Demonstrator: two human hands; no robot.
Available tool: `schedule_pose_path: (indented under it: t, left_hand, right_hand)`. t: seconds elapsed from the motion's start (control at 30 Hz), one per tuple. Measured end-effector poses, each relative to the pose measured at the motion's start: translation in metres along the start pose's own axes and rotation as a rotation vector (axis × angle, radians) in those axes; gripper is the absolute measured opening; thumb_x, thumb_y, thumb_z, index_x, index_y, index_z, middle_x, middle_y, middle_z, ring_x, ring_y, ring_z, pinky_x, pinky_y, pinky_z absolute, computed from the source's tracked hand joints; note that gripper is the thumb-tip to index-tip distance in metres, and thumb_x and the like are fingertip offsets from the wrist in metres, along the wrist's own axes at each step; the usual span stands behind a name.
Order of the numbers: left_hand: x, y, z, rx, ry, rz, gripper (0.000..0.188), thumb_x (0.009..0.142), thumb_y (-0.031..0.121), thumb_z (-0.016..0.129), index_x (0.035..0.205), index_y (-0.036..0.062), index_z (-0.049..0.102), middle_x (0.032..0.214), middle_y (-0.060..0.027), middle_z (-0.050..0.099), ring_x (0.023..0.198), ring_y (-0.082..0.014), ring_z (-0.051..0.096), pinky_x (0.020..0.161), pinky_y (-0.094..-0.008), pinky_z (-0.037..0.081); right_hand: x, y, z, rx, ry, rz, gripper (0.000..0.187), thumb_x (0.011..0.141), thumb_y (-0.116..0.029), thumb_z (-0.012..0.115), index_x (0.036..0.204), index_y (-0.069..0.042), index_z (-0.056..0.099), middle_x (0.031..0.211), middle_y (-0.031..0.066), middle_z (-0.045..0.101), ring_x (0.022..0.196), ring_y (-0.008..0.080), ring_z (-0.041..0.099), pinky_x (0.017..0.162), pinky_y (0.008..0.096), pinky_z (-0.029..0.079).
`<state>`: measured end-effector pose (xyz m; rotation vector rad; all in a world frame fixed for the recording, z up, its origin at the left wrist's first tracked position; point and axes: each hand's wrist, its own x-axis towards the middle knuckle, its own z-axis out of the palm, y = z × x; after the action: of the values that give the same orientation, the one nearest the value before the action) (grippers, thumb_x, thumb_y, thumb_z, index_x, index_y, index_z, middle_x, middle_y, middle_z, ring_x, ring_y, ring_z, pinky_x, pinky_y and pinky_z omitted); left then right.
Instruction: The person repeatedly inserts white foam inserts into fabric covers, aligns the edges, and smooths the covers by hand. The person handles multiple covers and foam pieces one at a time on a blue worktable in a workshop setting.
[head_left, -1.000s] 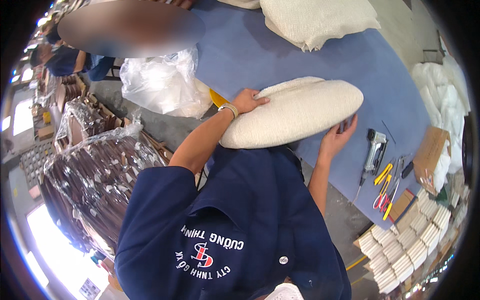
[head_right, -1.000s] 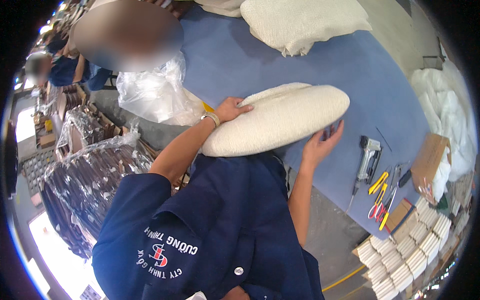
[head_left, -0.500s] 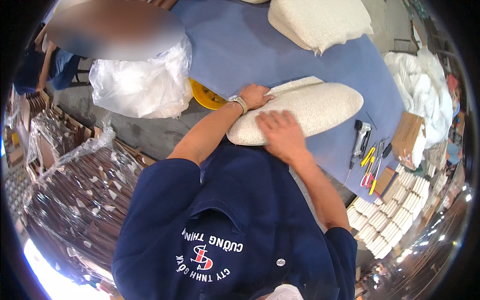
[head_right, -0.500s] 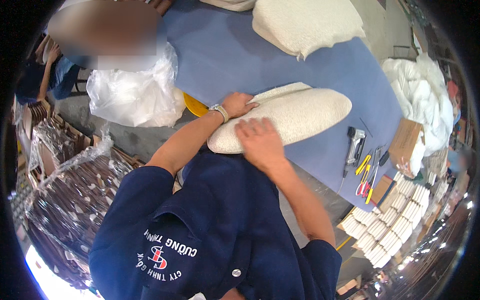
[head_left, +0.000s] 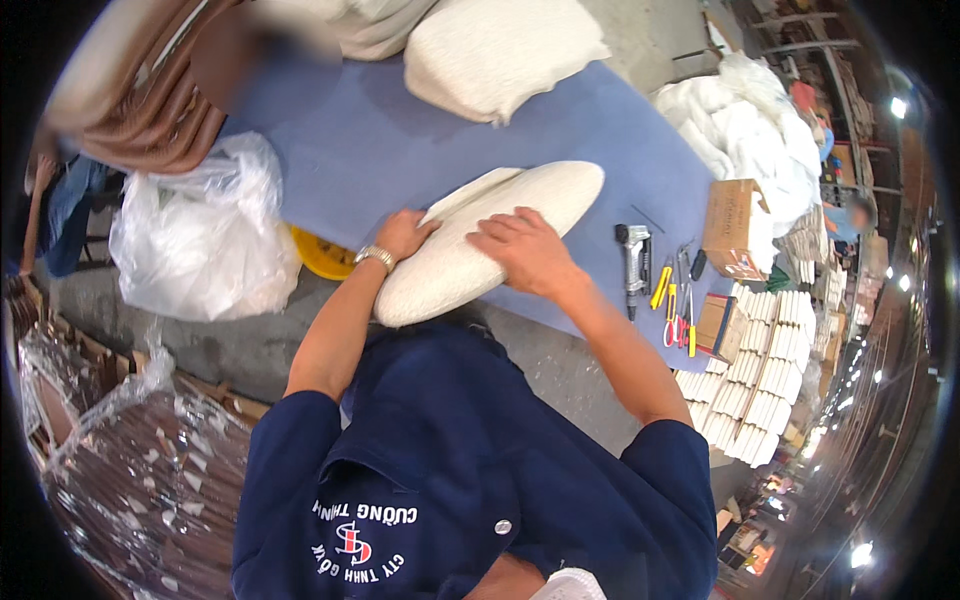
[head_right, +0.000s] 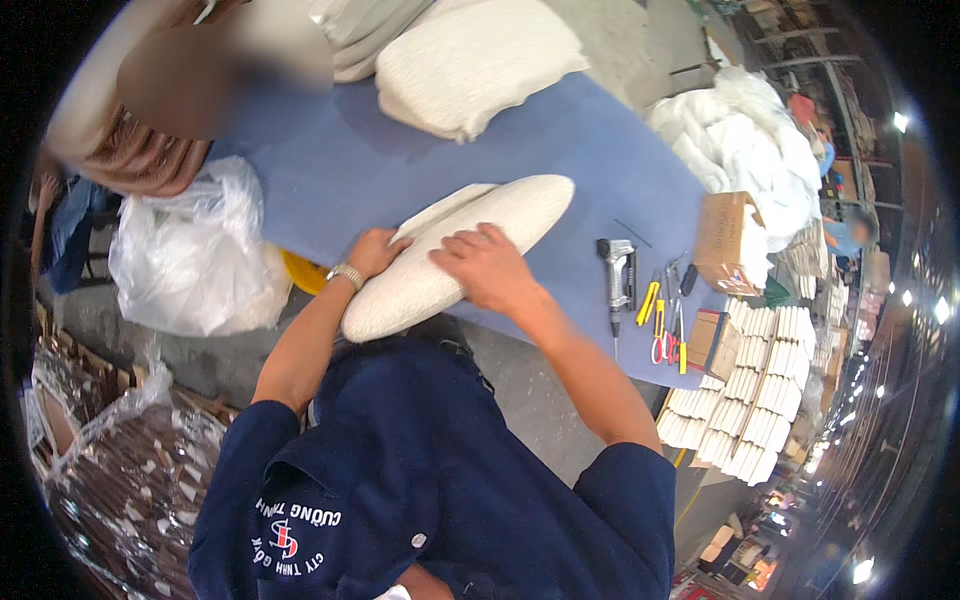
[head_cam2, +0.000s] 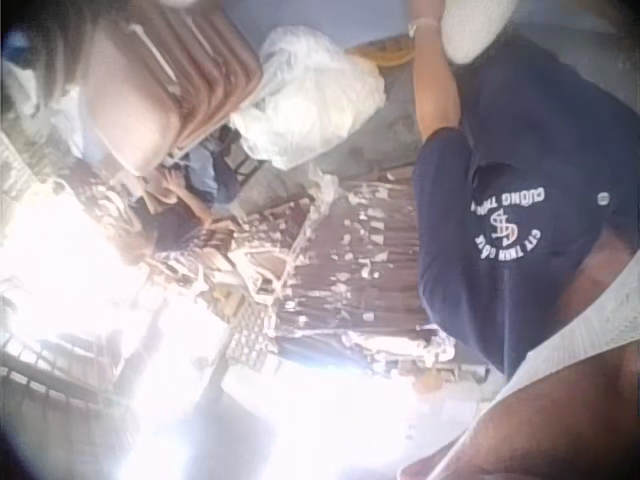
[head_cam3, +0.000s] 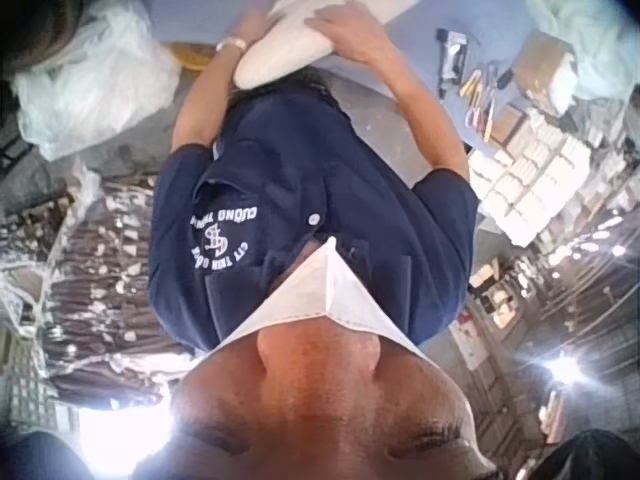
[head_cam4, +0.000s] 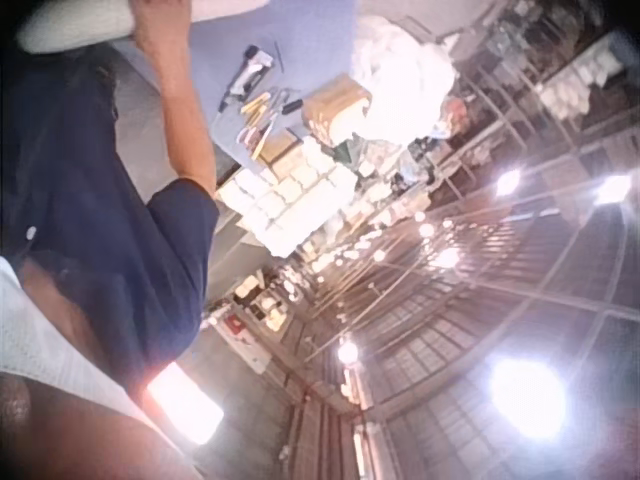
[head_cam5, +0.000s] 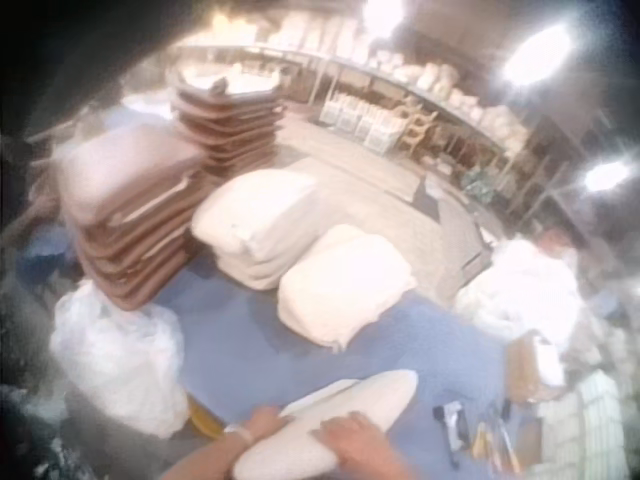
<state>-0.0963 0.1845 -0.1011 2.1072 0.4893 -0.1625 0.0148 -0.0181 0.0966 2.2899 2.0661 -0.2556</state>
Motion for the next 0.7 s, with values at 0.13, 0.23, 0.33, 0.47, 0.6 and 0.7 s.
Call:
schedule_pose_path:
  t: [0.13,0.23,0.33,0.47,0.6,0.7]
  left_hand:
    - [-0.003,0.033,0.002,-0.051,-0.029,-0.039,0.047,0.093,0.045,0.069,0.104,-0.0003,0.076,0.092,-0.0258,0.073,0.088,-0.0391,0.072,0.083,-0.0456,0.054]
    - [-0.004,0.061,-0.011,-0.038,-0.061,-0.041,0.047,0.093,0.043,0.072,0.112,-0.0001,0.074,0.099,-0.0247,0.073,0.091,-0.0354,0.072,0.082,-0.0432,0.054]
    - [-0.004,0.087,-0.042,0.035,-0.015,0.072,0.052,0.092,0.042,0.074,0.125,0.0029,0.069,0.121,-0.0233,0.069,0.103,-0.0338,0.07,0.087,-0.0419,0.055]
    - [-0.039,0.163,-0.083,0.122,-0.031,0.37,0.07,0.084,0.047,0.08,0.139,0.0073,0.061,0.139,-0.0218,0.06,0.124,-0.0396,0.061,0.102,-0.0448,0.05]
    - [-0.101,0.207,-0.04,0.38,0.121,0.362,0.076,0.081,0.039,0.083,0.144,0.0076,0.055,0.133,-0.0187,0.065,0.122,-0.038,0.062,0.102,-0.0455,0.05]
    - [-0.118,0.161,-0.02,0.412,0.207,0.181,0.081,0.076,0.038,0.084,0.146,0.0102,0.053,0.129,-0.016,0.067,0.118,-0.0341,0.064,0.1,-0.045,0.052]
  right_hand:
    - [-0.031,0.043,-0.005,-0.038,-0.018,-0.065,0.062,0.068,-0.015,0.084,0.127,-0.013,0.065,0.129,0.0046,0.069,0.124,0.0219,0.062,0.11,0.0416,0.043]
    - [-0.051,0.044,-0.028,-0.005,0.094,-0.082,0.044,0.071,-0.016,0.082,0.112,-0.011,0.068,0.111,0.0044,0.071,0.109,0.0213,0.067,0.098,0.0375,0.048]
    - [-0.047,0.061,-0.023,0.034,0.017,0.005,0.052,0.066,-0.023,0.088,0.113,-0.013,0.067,0.109,0.0024,0.071,0.106,0.0214,0.068,0.095,0.0376,0.049]
    - [-0.043,0.07,-0.003,0.134,0.037,0.032,0.069,0.068,-0.031,0.09,0.129,-0.015,0.062,0.123,0.0028,0.068,0.116,0.022,0.064,0.101,0.0395,0.046]
    - [-0.044,0.099,-0.004,0.158,0.076,-0.055,0.077,0.069,-0.034,0.089,0.137,-0.016,0.058,0.134,0.0035,0.065,0.122,0.0232,0.062,0.105,0.0421,0.044]
    - [-0.064,0.139,-0.011,0.191,0.088,-0.06,0.078,0.068,-0.028,0.087,0.139,-0.016,0.059,0.136,0.0058,0.065,0.125,0.0259,0.06,0.112,0.0454,0.04]
